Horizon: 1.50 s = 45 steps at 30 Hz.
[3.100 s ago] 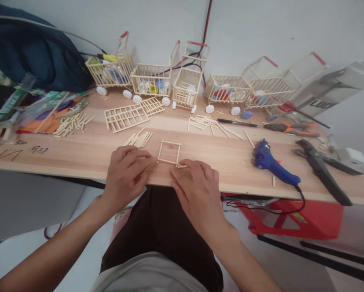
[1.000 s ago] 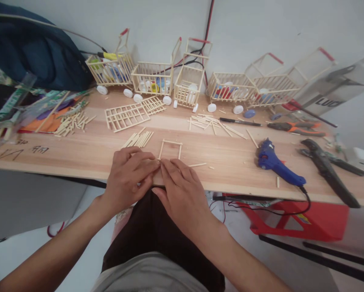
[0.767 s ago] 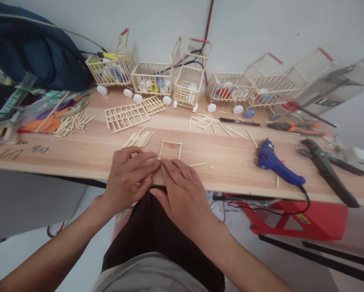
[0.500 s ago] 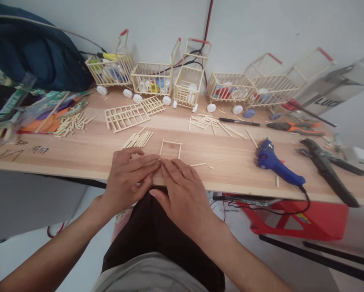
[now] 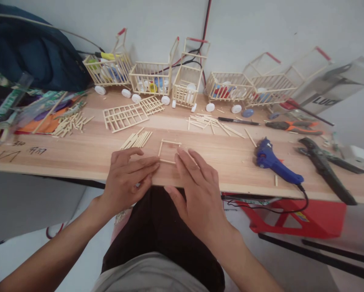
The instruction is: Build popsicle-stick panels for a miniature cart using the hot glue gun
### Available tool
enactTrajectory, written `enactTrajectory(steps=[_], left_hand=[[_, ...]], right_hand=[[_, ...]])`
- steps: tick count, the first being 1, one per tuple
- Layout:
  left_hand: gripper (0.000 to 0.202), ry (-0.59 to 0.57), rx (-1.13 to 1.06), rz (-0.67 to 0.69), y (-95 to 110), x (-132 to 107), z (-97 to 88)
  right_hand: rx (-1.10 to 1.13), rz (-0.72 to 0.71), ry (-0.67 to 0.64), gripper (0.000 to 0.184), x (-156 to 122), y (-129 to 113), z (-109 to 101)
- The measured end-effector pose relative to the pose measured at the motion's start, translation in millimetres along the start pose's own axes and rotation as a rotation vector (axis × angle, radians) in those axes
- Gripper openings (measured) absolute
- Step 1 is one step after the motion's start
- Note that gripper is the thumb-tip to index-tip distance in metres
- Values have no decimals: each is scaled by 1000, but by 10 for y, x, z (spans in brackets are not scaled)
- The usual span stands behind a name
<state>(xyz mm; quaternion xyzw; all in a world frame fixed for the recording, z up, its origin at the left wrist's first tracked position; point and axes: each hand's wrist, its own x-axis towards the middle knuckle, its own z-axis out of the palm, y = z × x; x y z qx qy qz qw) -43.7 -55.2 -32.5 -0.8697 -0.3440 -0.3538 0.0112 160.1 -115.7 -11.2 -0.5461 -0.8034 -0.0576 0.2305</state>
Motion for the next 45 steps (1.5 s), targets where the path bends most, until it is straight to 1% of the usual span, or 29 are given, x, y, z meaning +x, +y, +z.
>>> enactTrajectory(steps=[2,6,10,16,22,31,34,36,38,41,43,45], left_hand=[[28,1,0,3,-2,1,4],[29,5,15,2,-4,-8,11],[30,1,22,5,-2,-7,9],[30,9,27,16,5,15,6],[32,2,30,13,-3,3,10],[31,-14,34,21,2,9,-9],[31,-5,37,21,7,2,-2],[31,0,34,16,7,-5,5],[31,-1,29,15,6,-10,10],[32,0,32,13,7,-11,12],[32,-3,43,11,10,-8,10],[30,-3,59,11,13,-4,5]], right_hand=[[-48,15,-26,55,-46,-49,-3],[-83,-29,-139,59,-96,-236,80],[-72,-30,-170,65,-89,-353,190],[-88,10,-174,65,-92,-365,251],[-97,8,-145,64,-94,-339,236],[-86,-7,-148,62,-94,-304,216],[-55,6,-123,62,-125,-236,174],[-35,42,-73,61,-161,-141,124],[-13,91,-5,56,-199,3,65],[-24,179,68,42,-214,277,-21],[-41,179,53,33,-170,452,-61],[-34,112,5,29,-84,585,-80]])
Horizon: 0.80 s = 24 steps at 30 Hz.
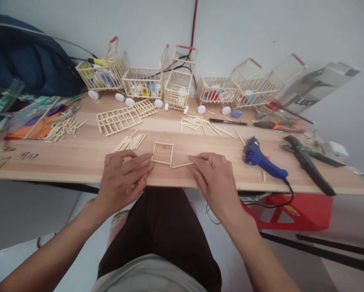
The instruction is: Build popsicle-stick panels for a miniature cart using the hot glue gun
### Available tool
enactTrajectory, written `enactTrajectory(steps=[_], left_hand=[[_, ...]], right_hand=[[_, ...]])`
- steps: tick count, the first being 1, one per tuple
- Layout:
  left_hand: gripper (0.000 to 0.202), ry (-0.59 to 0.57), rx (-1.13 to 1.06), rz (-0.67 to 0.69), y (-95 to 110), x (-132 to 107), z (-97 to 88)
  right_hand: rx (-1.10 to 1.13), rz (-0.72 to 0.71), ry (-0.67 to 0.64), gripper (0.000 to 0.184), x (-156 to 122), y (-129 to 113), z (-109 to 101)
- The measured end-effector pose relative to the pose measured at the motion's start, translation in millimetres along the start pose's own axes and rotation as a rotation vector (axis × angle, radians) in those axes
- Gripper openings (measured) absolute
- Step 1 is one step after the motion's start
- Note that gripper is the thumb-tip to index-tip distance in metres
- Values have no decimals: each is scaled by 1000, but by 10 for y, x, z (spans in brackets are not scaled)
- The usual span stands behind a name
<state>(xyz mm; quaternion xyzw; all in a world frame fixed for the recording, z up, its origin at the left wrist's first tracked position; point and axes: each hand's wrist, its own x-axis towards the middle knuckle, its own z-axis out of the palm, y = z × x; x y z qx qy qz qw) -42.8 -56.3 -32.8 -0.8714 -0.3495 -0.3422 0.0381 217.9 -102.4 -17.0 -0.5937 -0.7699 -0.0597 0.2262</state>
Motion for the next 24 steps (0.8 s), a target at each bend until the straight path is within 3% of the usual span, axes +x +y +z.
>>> enactTrajectory(steps=[4,8,12,16,24], left_hand=[[29,-7,11,3,-2,-2,-12],[27,-7,-14,8,-12,-10,-16],[25,21,-38,-11,-11,-11,-10],[22,47,-45,-30,-8,-9,-6],[21,67,-41,-57,-19,-38,-5]], right_hand=[[4,-132,-125,16,196,115,16],[14,-198,-180,15,246,229,-3],[97,-99,-167,14,291,332,-98],[200,17,-155,10,521,201,-117],[147,-191,-260,12,870,-117,149]])
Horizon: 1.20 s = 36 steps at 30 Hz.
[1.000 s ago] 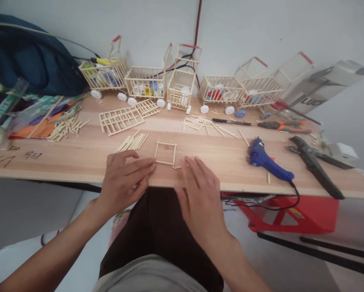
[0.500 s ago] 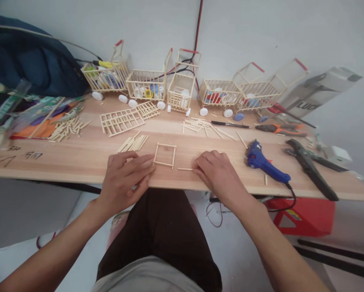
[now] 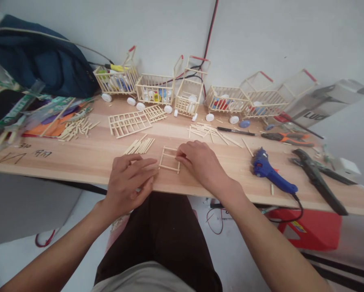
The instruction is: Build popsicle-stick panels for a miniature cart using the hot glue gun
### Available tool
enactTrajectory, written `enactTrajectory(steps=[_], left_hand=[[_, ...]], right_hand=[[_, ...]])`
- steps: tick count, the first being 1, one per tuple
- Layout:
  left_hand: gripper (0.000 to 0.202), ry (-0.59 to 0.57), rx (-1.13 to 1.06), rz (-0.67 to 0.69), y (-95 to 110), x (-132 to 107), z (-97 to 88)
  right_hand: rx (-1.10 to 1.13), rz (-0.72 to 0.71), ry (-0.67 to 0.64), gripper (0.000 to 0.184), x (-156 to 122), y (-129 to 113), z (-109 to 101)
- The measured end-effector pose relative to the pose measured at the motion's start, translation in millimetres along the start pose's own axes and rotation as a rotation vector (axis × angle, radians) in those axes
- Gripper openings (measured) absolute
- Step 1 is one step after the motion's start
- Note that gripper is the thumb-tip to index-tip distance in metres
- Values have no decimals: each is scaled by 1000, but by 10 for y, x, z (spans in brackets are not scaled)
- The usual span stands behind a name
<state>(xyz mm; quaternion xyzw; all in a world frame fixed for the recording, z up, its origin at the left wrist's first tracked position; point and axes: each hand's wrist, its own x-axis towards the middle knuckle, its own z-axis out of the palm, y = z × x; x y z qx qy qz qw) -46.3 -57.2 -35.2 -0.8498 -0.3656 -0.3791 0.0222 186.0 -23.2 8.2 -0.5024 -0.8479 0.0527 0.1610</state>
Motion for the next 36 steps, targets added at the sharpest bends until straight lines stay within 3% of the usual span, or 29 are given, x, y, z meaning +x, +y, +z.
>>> enactTrajectory(steps=[5,10,13,16,21,28,36], left_hand=[[23,31,-6,6,0,8,-10],[26,49,-18,11,-9,23,-7],[26,55,-1,24,-12,25,6],[27,58,21,26,-13,25,16],[26,64,33,31,-12,30,16],[28,57,25,41,-25,33,12],[28,55,20,51,-28,29,12]], right_hand=[[15,33,57,12,-7,37,2],[-56,363,226,9,-137,389,-254],[-231,552,186,8,-240,699,-462],[-360,642,74,12,-285,948,-622],[-430,616,-89,13,-205,1250,-730],[-414,525,-153,11,-64,1596,-708],[-365,472,-134,13,-41,1718,-649]])
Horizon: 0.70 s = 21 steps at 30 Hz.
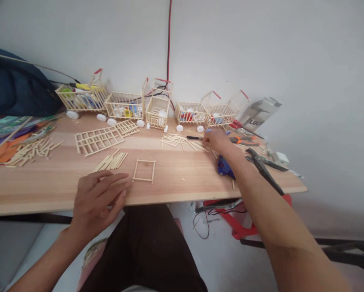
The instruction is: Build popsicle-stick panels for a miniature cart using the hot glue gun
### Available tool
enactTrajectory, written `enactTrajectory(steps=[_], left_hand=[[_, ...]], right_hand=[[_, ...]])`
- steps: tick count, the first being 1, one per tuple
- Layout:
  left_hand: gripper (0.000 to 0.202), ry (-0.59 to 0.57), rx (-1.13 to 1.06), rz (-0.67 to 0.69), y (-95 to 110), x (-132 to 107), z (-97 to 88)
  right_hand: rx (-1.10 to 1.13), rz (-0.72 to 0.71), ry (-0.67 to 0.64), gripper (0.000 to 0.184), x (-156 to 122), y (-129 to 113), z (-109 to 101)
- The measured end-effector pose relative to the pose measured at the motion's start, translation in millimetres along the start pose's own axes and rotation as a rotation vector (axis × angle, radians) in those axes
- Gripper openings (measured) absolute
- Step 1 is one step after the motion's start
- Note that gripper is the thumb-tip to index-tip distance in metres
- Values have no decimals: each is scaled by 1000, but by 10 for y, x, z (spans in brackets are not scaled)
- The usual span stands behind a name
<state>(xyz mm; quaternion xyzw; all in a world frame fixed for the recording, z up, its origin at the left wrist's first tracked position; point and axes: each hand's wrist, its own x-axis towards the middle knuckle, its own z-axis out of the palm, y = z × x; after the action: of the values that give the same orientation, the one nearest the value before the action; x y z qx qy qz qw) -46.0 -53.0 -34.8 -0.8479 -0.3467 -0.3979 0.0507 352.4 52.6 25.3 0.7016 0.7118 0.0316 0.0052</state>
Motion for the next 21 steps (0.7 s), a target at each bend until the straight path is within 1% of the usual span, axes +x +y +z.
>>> enactTrajectory(steps=[2,5,7,8,9,10,11,12,14,15,17,19,21], left_hand=[[29,-8,1,-1,-3,-2,-1],[28,1,-7,-16,4,5,0],[24,22,-52,-49,15,19,-6],[23,35,-88,-82,19,28,-17],[21,50,-125,-129,19,40,-33],[20,68,-156,-187,12,55,-58],[20,89,-169,-251,-5,73,-90],[19,108,-162,-316,-33,95,-128],[16,127,-100,-403,-123,154,-214],[15,115,-61,-429,-182,189,-253],[16,52,4,-439,-316,268,-305],[18,-46,22,-424,-444,354,-306],[20,-185,46,-415,-538,445,-257]], right_hand=[[19,12,29,12,-15,15,-28],[47,57,119,10,-80,-6,-139],[85,99,226,11,-150,-97,-235],[119,116,296,12,-188,-174,-277],[178,132,401,13,-224,-271,-310],[247,128,496,14,-254,-385,-330],[309,112,561,15,-277,-513,-334],[363,89,606,16,-290,-649,-321],[473,28,634,17,-282,-924,-244],[526,-1,637,18,-264,-1051,-185],[607,-61,631,21,-217,-1259,-46],[645,-100,631,23,-178,-1387,86],[663,-114,629,23,-163,-1432,182]])
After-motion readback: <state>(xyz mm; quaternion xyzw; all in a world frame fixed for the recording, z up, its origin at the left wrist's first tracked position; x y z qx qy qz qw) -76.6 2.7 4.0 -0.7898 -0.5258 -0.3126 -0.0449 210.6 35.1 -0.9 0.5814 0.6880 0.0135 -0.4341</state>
